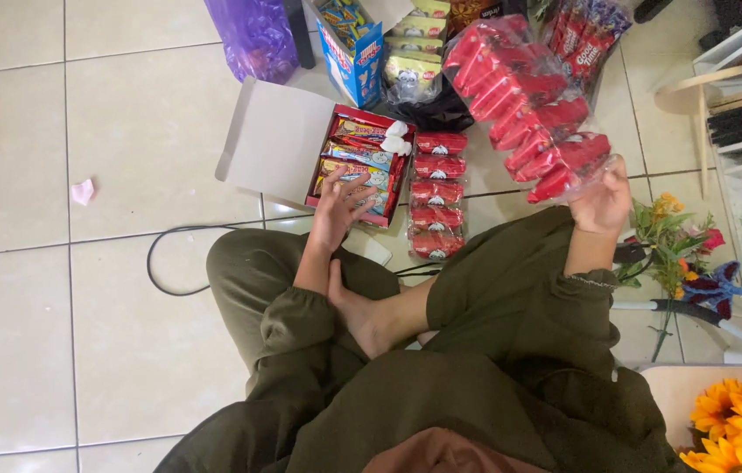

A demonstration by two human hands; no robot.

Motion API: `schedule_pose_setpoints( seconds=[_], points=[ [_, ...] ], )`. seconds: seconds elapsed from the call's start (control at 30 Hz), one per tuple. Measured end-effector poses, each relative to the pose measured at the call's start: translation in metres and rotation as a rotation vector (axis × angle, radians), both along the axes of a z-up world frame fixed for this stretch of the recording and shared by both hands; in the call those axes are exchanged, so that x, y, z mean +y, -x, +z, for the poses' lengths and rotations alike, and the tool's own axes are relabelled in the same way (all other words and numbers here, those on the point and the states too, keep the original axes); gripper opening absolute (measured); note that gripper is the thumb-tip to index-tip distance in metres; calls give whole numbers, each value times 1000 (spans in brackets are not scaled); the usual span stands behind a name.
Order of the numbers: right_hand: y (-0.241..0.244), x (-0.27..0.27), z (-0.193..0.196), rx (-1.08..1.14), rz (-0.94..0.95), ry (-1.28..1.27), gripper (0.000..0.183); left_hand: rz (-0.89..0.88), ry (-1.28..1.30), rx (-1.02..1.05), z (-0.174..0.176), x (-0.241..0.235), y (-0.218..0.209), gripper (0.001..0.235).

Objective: The person sits on the floor and organizes snack packets. They handle yellow and red snack packs, placing them into a white box and arranging them in neat rows on the floor.

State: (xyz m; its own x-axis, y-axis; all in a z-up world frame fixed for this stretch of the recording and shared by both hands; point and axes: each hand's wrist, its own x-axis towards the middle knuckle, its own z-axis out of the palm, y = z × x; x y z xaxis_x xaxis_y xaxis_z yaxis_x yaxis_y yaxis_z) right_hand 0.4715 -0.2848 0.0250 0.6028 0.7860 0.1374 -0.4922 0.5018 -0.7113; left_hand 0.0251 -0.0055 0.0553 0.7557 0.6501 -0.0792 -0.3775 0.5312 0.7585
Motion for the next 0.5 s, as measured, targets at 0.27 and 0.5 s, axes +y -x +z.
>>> schedule_pose_setpoints(
  seconds=[0.27,0.5],
  points=[
    [19,21,-11,-93,68,-25,9,-91,54,4,6,-4,0,89],
    [86,49,67,-249,171,490,12,-76,-50,158,5,-7,0,76]
  ],
)
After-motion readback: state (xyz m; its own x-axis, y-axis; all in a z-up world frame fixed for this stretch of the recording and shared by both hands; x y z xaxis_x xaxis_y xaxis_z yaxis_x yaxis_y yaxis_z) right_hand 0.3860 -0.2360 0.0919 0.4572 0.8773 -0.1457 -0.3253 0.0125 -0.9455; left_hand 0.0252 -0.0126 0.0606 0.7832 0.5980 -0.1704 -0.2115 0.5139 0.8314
